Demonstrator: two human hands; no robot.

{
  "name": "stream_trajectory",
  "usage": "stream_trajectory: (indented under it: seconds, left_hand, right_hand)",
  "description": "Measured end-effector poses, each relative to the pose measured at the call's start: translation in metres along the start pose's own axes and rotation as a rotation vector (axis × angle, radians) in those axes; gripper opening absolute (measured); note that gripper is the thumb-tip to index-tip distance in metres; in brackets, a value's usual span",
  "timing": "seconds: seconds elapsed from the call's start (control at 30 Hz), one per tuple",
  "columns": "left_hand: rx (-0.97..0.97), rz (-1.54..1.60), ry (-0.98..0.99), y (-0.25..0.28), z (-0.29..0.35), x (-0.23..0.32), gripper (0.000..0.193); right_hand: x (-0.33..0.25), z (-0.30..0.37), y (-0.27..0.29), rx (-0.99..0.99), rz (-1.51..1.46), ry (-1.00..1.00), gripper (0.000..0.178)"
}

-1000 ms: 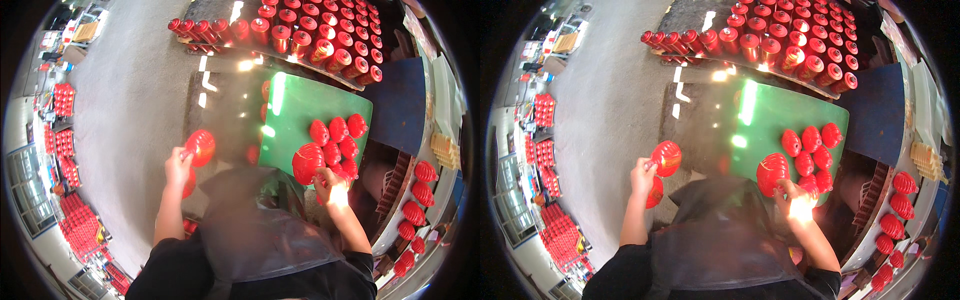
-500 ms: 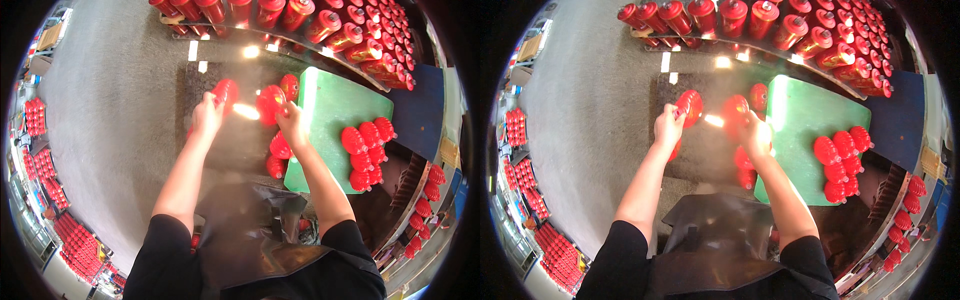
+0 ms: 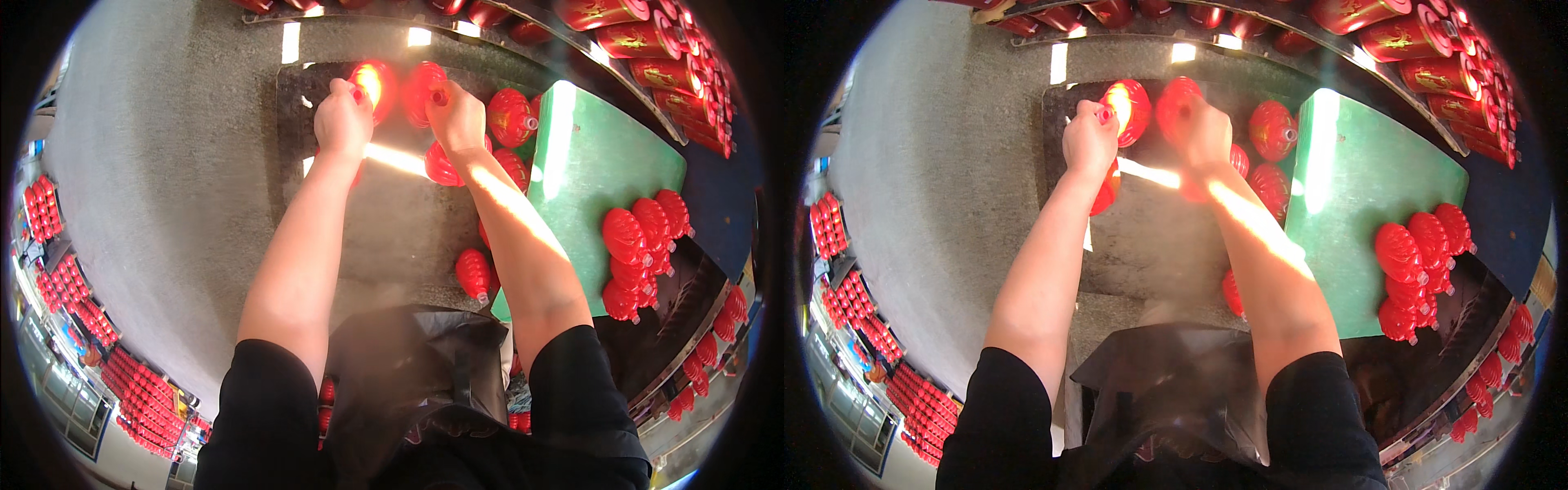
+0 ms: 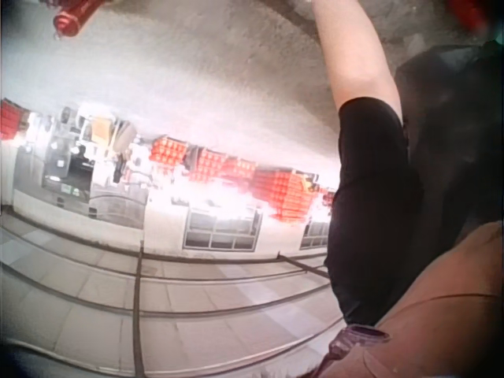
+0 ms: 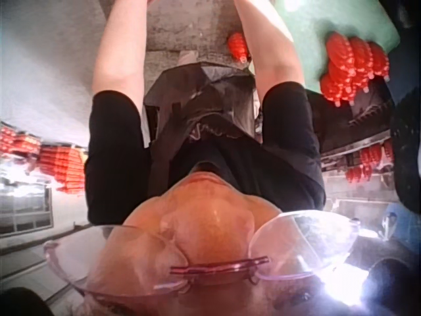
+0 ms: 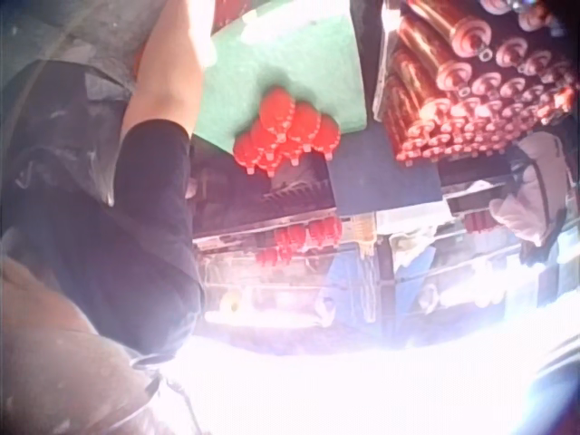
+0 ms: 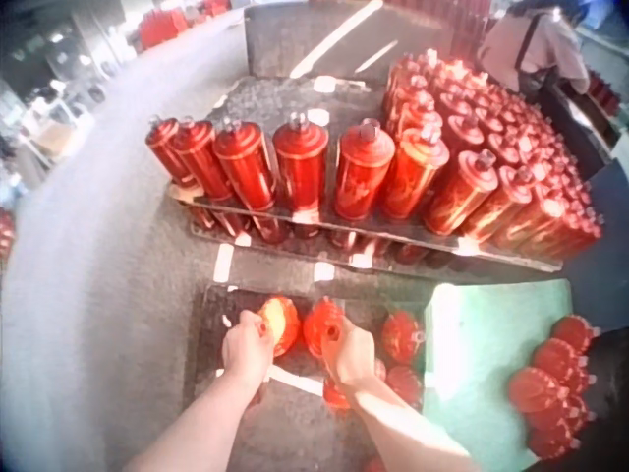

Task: The person repeatedly picks up red plastic bottles, applies a gold label to each bottle's body, smooths the label, and places the labeled bottles on a table. The person then moves the labeled bottles to a green tray and arranges them in rows.

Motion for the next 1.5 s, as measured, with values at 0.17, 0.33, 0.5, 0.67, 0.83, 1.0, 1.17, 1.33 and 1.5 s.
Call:
stream_trajectory:
  seconds: [0.17, 0.33, 0.5, 0.67, 0.83, 1.0, 1.17, 1.33, 1.5]
  left_hand:
    - [-0.041, -0.071, -0.047, -0.014, -0.015, -0.009, 0.023]
    - [-0.082, -0.065, -0.013, -0.025, -0.017, -0.017, 0.030]
    - [-0.016, 0.170, 0.038, -0.029, -0.002, -0.033, 0.038]
    - [0.178, 0.534, 0.114, -0.042, 0.014, -0.069, 0.027]
    - [0.199, 0.646, 0.098, -0.060, 0.034, -0.102, 0.018]
    - [0.143, 0.057, -0.222, -0.026, 0.080, -0.120, 0.033]
    - [0.061, 0.004, -0.206, -0.015, 0.096, -0.126, 0.037]
    - [0.052, 0.042, -0.127, -0.021, 0.090, -0.135, 0.037]
    - [0.069, 0.054, -0.143, -0.013, 0.085, -0.134, 0.034]
  right_hand:
    - [0.004, -0.008, -0.018, -0.010, 0.007, 0.003, 0.022]
    - [0.007, -0.002, -0.019, -0.009, -0.017, 0.056, 0.023]
    - [0.033, 0.013, -0.013, -0.051, -0.194, -0.003, 0.024]
    - [0.059, 0.023, -0.002, -0.094, -0.134, 0.023, 0.023]
    - [0.074, 0.053, 0.023, 0.055, 0.360, 0.401, 0.025]
    - [0.083, 0.049, 0.029, -0.177, 0.374, 0.164, 0.023]
    - [0.077, 0.018, 0.047, -0.135, 0.338, 0.254, 0.019]
    - [0.070, -0.022, 0.049, -0.131, 0.439, 0.318, 0.020]
    - [0.079, -0.041, 0.047, -0.117, 0.464, 0.385, 0.022]
Point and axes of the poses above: each hand's wrist, its own z-axis away from the middle knuckle, its own y-axis out of the back of the hand, x = y × z, the point moved 1 cm from there along -z, towards the middle knuckle, and after that the axes turned 4 degrees about -z, right-handed, at the moved point
